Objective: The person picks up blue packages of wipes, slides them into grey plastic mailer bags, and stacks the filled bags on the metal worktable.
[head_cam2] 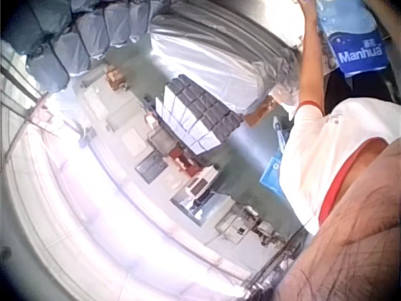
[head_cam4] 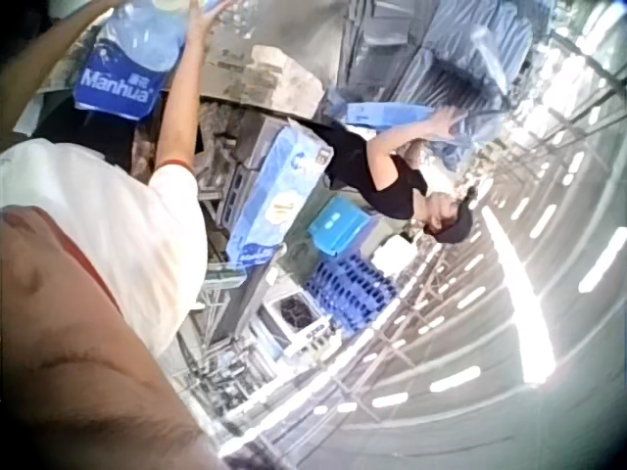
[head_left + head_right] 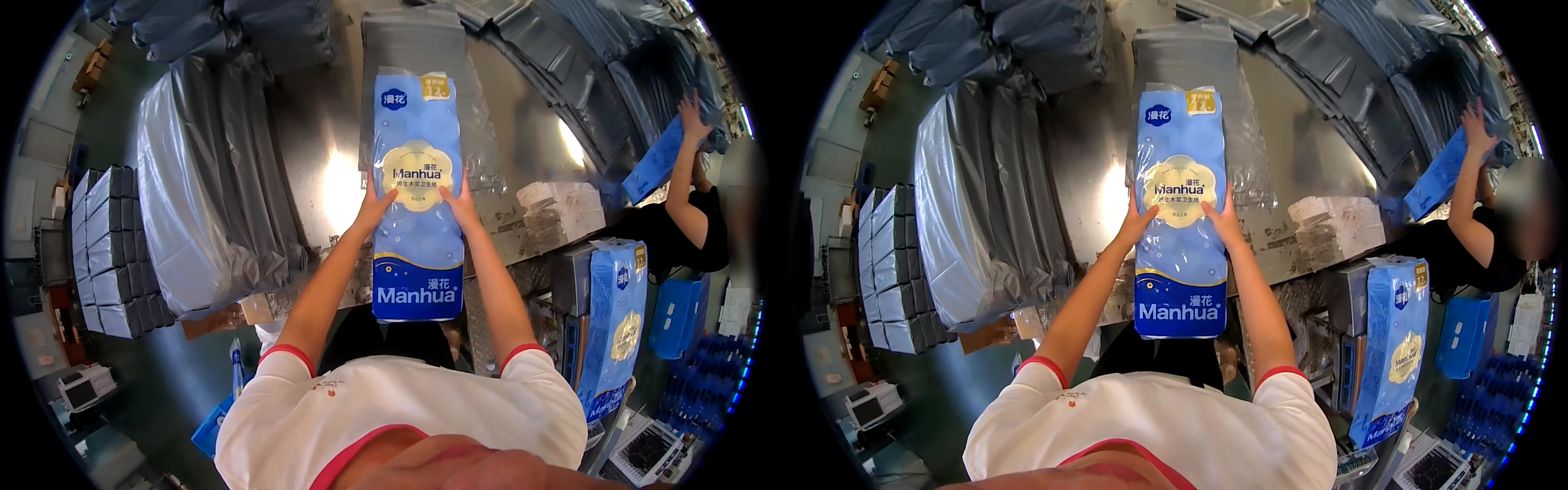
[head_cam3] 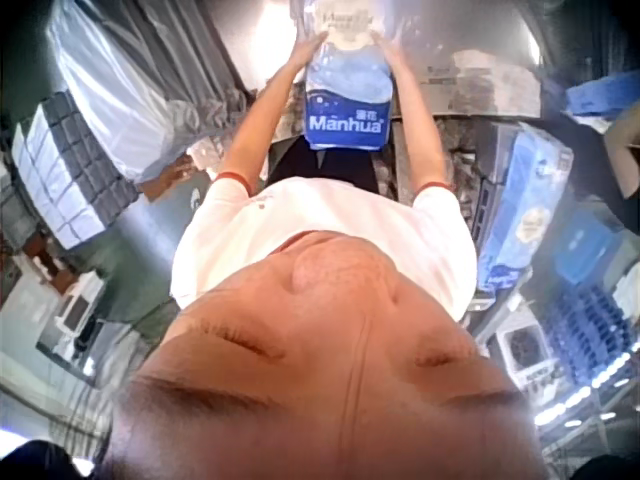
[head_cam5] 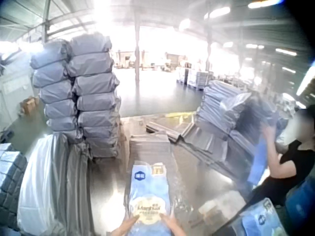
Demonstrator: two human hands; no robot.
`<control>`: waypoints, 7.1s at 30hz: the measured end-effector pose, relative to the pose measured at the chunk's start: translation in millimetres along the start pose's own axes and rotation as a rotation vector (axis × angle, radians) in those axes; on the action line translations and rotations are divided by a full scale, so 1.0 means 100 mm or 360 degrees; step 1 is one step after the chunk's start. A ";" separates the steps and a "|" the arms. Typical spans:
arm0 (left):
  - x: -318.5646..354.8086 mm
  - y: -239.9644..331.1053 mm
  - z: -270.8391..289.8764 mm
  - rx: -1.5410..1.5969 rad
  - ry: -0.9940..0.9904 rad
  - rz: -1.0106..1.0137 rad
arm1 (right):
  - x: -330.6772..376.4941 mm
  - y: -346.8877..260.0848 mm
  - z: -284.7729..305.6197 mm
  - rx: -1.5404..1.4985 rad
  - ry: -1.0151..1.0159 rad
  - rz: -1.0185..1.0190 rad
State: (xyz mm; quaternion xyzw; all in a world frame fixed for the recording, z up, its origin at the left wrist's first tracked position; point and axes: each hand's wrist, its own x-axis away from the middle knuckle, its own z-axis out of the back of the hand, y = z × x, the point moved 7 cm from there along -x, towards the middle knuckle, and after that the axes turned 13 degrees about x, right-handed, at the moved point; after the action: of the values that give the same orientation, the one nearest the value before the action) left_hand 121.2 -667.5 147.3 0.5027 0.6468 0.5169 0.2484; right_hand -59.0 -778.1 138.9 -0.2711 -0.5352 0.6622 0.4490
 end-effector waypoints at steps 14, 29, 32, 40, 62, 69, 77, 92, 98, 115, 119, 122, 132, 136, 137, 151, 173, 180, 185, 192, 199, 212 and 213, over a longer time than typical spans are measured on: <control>-0.38 0.04 0.96 -0.0623 0.0546 -0.0172 | -0.29 -0.41 0.35 0.1594 0.0295 0.1149; -1.46 0.49 0.39 -0.1698 0.0240 -0.1063 | -1.60 -0.04 0.51 0.0470 0.0229 0.0157; -1.15 0.52 0.49 -0.1263 0.0426 -0.0811 | -0.90 -0.45 0.46 0.0901 0.0295 0.0835; -1.21 0.01 0.73 -0.1994 0.0464 -0.0379 | -0.85 -0.14 0.22 0.1850 0.0258 0.0207; 1.94 -1.47 0.37 -0.2030 -0.1545 0.0044 | 2.31 -0.11 -0.42 0.1167 -0.1189 0.0567; 0.59 -0.20 -0.57 -0.2171 -0.0828 -0.0489 | 0.98 -0.32 -0.58 0.1573 -0.0442 0.0476; 0.90 -0.60 0.78 -0.1051 0.0230 0.0080 | 1.01 0.95 -0.17 0.0181 -0.0328 -0.0657; 3.97 0.31 4.33 -0.0331 0.1854 -0.0224 | 1.35 1.05 0.07 0.0042 -0.0530 -0.1144; 3.88 1.82 3.19 -0.1938 0.2086 -0.0882 | 1.22 0.67 0.61 0.0843 -0.0175 -0.0590; 0.87 0.18 0.36 -0.2846 -0.1083 -0.1091 | 1.04 -0.31 -0.06 0.2269 -0.0841 0.1725; 0.81 0.25 0.49 -0.2392 -0.1028 -0.0627 | 0.80 -0.44 0.26 0.1577 -0.0799 0.1294; 0.65 0.43 0.59 -0.1539 -0.0722 -0.0195 | 0.38 -0.23 0.57 0.1190 -0.0898 0.0526; -0.38 -0.70 0.81 0.0123 0.0498 0.0022 | -0.50 0.89 0.22 0.0285 -0.0219 -0.0234; -0.42 -0.64 0.44 0.0631 0.0624 0.0793 | -0.55 0.89 0.24 -0.0368 -0.0014 -0.0647; -0.46 -0.48 0.29 0.0681 0.0332 0.0839 | -0.57 0.80 0.16 -0.0621 -0.0012 -0.0745; 1.42 1.87 0.19 0.0306 0.0149 -0.0136 | 0.64 -1.86 -0.25 -0.0749 -0.0807 -0.0105; 3.16 2.89 2.94 0.0926 0.0783 -0.0393 | 1.26 -3.11 -3.10 0.0072 -0.0838 0.0541; 2.73 2.59 3.15 0.0982 0.0714 -0.0372 | 1.33 -2.97 -3.69 -0.1290 -0.1546 -0.0635; 3.10 2.02 3.33 0.0922 0.0852 -0.0231 | 1.43 -2.60 -3.62 -0.0806 -0.0964 0.0013; 2.92 1.91 3.64 0.0882 0.0925 -0.0204 | 1.15 -2.59 -3.45 -0.0329 -0.0691 0.0276; 2.37 2.18 4.06 0.0797 0.1022 -0.0371 | 0.96 -2.79 -3.26 -0.0254 -0.1191 0.0415; 2.93 -1.12 2.75 -0.1429 -0.0470 0.0228 | 1.04 1.14 -0.30 -0.0405 0.0089 -0.0707; 2.69 -0.84 2.20 -0.1365 -0.0521 0.0283 | 0.96 1.14 -0.12 -0.0379 0.0123 -0.0762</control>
State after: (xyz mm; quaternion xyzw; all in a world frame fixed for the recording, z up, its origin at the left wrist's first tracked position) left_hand 173.5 -327.7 48.4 0.4830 0.2815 0.6709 0.4872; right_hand -126.6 -690.2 38.6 -0.2126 -0.6407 0.4588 0.5778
